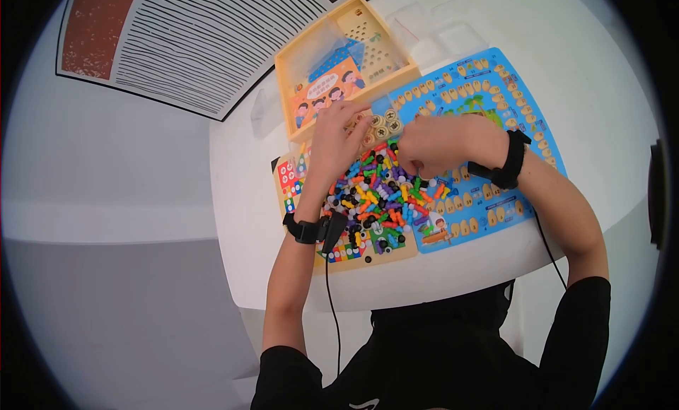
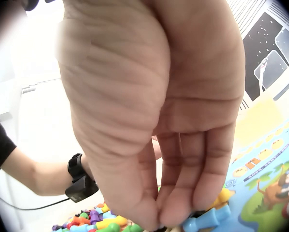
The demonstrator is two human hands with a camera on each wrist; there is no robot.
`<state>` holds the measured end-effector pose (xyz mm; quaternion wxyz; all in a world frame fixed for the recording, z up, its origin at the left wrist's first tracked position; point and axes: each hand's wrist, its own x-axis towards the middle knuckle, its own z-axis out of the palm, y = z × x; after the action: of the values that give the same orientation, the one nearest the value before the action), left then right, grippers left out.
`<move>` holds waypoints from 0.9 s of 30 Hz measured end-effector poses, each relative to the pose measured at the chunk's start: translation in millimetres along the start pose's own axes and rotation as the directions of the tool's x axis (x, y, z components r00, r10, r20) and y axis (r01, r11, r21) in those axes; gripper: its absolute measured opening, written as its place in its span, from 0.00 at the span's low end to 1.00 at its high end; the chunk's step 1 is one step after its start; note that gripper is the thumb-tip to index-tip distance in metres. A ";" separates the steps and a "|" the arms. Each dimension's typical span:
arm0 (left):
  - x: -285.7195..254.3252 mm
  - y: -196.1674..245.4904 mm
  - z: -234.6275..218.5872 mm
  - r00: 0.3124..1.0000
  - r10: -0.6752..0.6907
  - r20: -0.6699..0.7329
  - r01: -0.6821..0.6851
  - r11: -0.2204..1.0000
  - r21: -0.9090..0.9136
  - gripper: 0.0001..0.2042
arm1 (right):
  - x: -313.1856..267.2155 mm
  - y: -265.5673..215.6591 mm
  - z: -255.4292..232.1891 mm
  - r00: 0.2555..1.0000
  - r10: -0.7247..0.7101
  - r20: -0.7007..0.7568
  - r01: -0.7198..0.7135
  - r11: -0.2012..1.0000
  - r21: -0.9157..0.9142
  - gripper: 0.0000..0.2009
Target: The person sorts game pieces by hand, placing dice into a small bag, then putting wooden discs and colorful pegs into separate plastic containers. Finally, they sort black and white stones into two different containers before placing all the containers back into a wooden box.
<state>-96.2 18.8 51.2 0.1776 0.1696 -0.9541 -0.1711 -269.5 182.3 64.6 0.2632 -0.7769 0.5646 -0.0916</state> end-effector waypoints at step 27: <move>-117.8 12.5 -78.6 0.916 -0.370 0.158 0.395 0.900 -0.182 0.08 | -11.4 21.9 -16.4 0.970 -0.126 -0.205 0.125 0.992 -0.020 0.09</move>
<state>35.3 54.3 91.9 0.1001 0.3236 -0.8875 -0.3123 -298.8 182.9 69.1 0.1941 -0.7983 0.5390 -0.1861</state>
